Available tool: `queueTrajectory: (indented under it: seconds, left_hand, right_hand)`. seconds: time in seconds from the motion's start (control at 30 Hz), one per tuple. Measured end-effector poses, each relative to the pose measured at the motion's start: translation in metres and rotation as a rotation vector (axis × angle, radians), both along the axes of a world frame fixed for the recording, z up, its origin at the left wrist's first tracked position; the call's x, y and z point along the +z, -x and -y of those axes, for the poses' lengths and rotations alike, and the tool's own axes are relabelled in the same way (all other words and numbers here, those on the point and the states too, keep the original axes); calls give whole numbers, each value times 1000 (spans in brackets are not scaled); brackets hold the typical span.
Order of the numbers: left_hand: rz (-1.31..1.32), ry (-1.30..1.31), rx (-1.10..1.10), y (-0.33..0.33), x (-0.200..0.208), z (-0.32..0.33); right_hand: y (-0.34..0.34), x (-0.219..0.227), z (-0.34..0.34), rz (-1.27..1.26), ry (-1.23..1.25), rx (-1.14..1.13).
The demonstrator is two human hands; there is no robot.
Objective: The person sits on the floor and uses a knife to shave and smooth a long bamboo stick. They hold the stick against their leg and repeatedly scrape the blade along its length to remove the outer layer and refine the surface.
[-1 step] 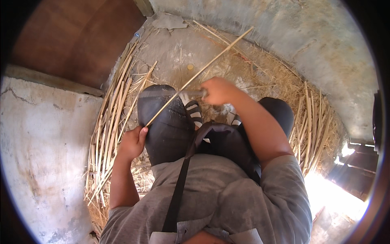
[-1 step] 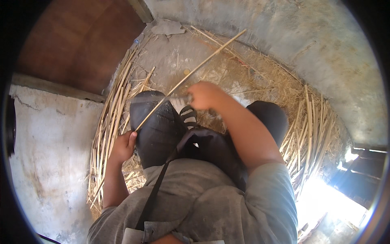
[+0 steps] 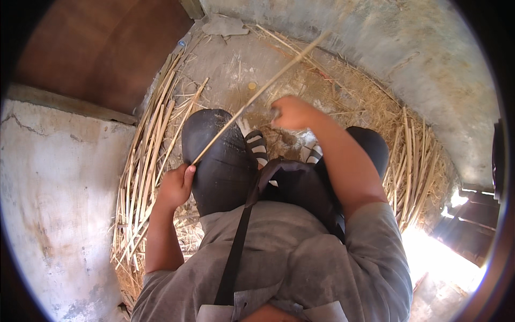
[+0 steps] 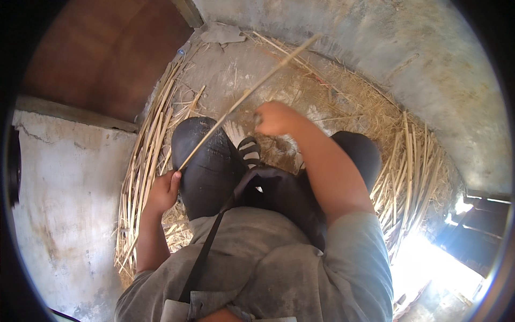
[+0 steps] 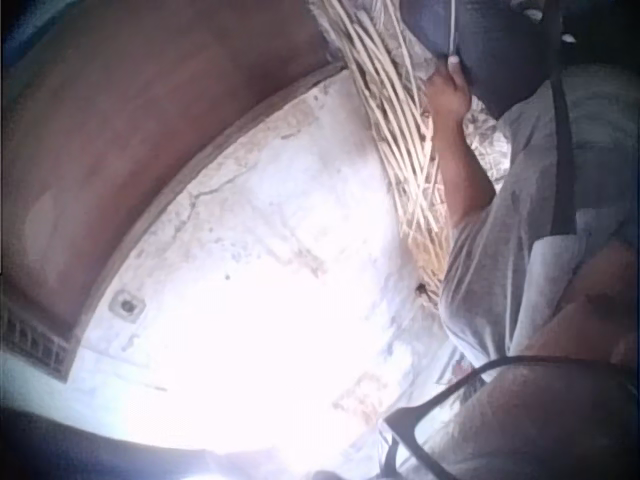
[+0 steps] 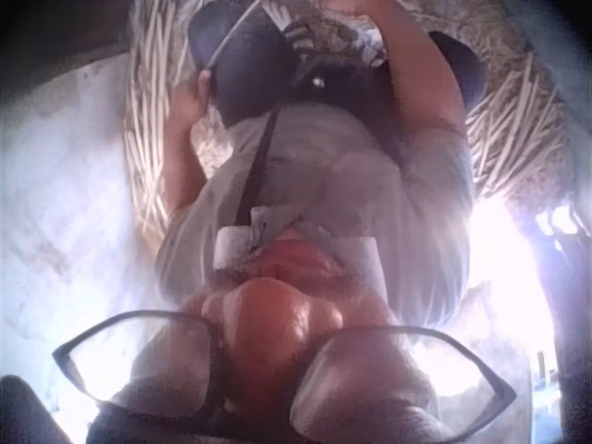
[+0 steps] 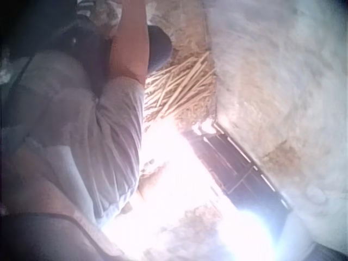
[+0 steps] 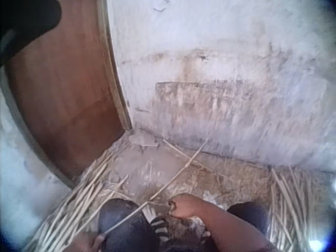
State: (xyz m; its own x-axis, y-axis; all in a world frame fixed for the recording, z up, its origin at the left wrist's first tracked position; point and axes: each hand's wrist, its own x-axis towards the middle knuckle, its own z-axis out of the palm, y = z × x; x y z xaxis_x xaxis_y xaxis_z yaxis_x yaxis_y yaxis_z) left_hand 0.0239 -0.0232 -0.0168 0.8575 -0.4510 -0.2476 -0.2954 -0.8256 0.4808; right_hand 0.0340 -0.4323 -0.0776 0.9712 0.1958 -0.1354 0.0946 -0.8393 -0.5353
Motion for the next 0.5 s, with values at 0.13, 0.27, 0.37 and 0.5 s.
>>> queueTrajectory:
  seconds: [0.13,0.27,0.37,0.5]
  left_hand:
    - [41,0,8,1,2,0]
    - [-28,-23,25,0,14,6]
    - [11,-123,-31,2,24,11]
    - [103,-120,-34,7,18,13]
  right_hand:
    - [-12,14,39,-284,-147,-326]
    - [0,14,12,-99,-10,-235]
    - [14,59,-31,-195,158,-54]
    - [-6,18,24,-216,2,-224]
